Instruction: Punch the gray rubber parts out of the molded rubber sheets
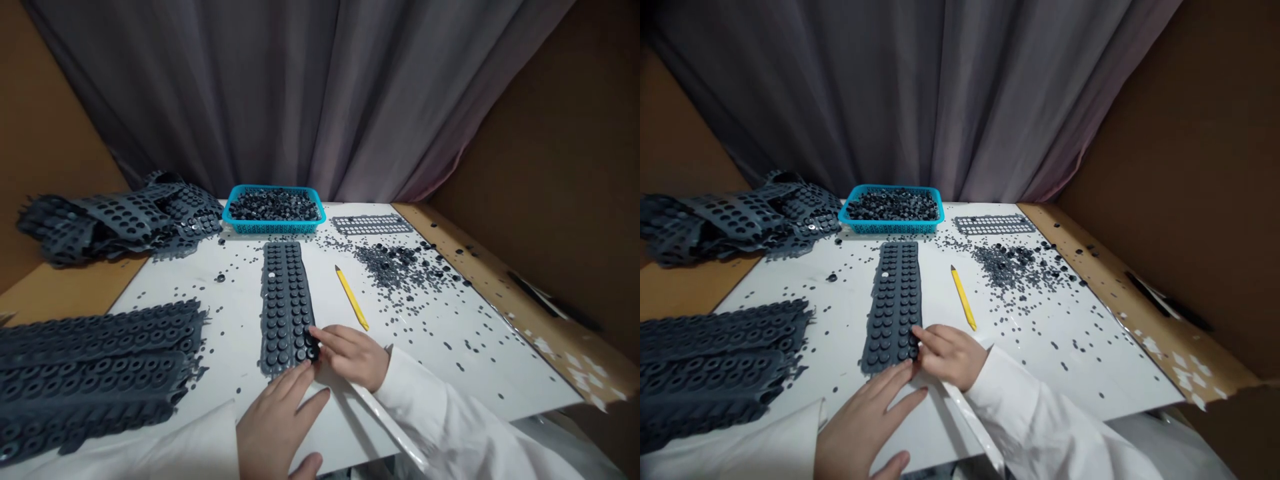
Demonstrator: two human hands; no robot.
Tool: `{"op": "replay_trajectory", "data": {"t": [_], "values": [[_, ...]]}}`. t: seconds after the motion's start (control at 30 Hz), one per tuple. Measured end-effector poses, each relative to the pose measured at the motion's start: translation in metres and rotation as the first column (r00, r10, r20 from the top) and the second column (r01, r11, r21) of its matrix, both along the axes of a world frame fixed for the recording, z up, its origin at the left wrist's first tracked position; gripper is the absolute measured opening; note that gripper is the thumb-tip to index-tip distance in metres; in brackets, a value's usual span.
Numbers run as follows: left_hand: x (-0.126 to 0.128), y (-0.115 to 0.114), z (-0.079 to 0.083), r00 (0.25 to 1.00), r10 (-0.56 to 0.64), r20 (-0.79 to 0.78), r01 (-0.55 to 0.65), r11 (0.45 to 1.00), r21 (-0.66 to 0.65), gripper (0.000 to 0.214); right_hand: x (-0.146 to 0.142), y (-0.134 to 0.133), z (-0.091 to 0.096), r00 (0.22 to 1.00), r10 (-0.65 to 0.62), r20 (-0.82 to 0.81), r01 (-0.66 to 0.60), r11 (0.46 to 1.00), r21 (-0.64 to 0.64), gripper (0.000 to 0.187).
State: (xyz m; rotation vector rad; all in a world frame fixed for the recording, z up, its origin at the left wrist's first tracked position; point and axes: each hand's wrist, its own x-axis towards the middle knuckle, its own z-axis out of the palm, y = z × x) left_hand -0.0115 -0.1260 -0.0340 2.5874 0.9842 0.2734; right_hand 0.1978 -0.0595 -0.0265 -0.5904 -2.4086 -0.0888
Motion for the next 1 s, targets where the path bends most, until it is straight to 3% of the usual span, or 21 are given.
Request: {"op": "replay_trajectory", "data": {"t": [0.1, 0.2, 0.27, 0.37, 0.57, 0.67, 0.83, 1.0], "values": [[0.000, 0.001, -0.003, 1.000, 0.007, -0.002, -0.007, 1.000, 0.011, 0.068, 0.002, 0.003, 0.002, 0.969, -0.101, -0.225, 0.042, 0.966, -0.255, 0.009], [-0.001, 0.003, -0.010, 0.999, -0.049, -0.011, 0.049, 0.998, 0.027, 0.071, 0.003, 0.001, 0.003, 0.932, -0.123, -0.341, -0.063, 0.872, -0.485, 0.012], [-0.001, 0.004, -0.013, 0.998, -0.063, -0.019, 0.064, 0.997, 0.042, 0.073, 0.003, -0.001, 0.002, 0.941, -0.058, -0.332, -0.141, 0.827, -0.544, 0.016], [-0.001, 0.004, -0.015, 0.998, -0.054, -0.028, 0.056, 0.996, 0.065, 0.071, 0.003, 0.000, 0.000, 0.947, -0.014, -0.320, -0.180, 0.804, -0.566, 0.015], [0.000, 0.003, -0.021, 0.999, -0.050, 0.021, 0.047, 0.989, 0.141, 0.070, 0.004, 0.002, 0.000, 0.959, 0.031, -0.282, -0.187, 0.815, -0.548, 0.009], [-0.001, 0.003, -0.020, 0.998, -0.057, 0.016, 0.055, 0.991, 0.123, 0.070, 0.004, 0.004, 0.002, 0.967, 0.049, -0.251, -0.171, 0.854, -0.492, 0.011], [-0.001, 0.004, -0.020, 0.999, -0.044, 0.001, 0.044, 0.994, 0.103, 0.068, 0.003, 0.008, 0.000, 0.996, 0.081, -0.047, -0.089, 0.974, -0.206, 0.009], [-0.001, 0.007, -0.014, 0.997, -0.077, -0.001, 0.077, 0.992, 0.097, 0.069, -0.001, 0.007, -0.004, 0.998, 0.009, 0.056, -0.009, 1.000, 0.009, 0.012]]}}
